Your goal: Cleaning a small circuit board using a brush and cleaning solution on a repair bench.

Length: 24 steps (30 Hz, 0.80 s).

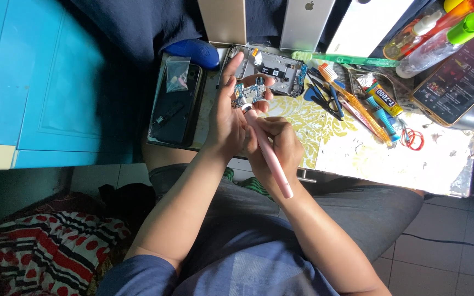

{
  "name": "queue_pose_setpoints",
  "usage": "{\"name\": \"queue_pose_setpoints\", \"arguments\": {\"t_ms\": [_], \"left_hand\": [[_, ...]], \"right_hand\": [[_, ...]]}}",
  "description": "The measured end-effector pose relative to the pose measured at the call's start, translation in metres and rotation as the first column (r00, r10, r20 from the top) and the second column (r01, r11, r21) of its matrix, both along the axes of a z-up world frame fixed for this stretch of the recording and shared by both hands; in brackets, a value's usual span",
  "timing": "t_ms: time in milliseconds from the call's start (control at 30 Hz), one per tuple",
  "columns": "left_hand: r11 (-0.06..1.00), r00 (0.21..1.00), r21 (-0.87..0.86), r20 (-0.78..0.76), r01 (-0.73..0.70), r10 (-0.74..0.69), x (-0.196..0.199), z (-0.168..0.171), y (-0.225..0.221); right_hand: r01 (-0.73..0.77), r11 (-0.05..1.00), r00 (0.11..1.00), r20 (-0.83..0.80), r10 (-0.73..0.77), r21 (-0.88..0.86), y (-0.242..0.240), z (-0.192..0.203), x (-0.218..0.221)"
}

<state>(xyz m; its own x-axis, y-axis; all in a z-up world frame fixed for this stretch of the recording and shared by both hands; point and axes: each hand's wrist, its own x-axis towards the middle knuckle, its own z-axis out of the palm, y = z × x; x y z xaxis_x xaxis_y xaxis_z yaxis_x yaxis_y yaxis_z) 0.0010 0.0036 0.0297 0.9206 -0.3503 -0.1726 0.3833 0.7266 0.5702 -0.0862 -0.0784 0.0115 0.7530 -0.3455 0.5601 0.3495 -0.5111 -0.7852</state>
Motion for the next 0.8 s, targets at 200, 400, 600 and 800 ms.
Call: {"name": "queue_pose_setpoints", "arguments": {"t_ms": [200,400,600,800], "left_hand": [[0.997,0.999,0.076,-0.029,-0.011,0.013,-0.001,0.008,-0.002],[0.996,1.000,0.083,-0.013,-0.015,0.016,0.000,0.007,-0.002],[0.999,1.000,0.045,0.008,-0.005,0.005,0.000,0.003,-0.001],[0.999,1.000,0.050,0.014,-0.002,0.001,0.000,0.003,-0.001]], "right_hand": [[0.053,0.998,0.998,-0.021,-0.054,-0.013,0.002,-0.001,0.000],[0.037,0.999,0.999,0.005,-0.037,-0.018,0.001,0.001,0.002],[0.064,0.998,0.998,-0.025,-0.064,0.012,0.002,0.001,0.002],[0.075,0.997,0.996,-0.047,-0.075,0.002,0.003,0.005,0.001]]}}
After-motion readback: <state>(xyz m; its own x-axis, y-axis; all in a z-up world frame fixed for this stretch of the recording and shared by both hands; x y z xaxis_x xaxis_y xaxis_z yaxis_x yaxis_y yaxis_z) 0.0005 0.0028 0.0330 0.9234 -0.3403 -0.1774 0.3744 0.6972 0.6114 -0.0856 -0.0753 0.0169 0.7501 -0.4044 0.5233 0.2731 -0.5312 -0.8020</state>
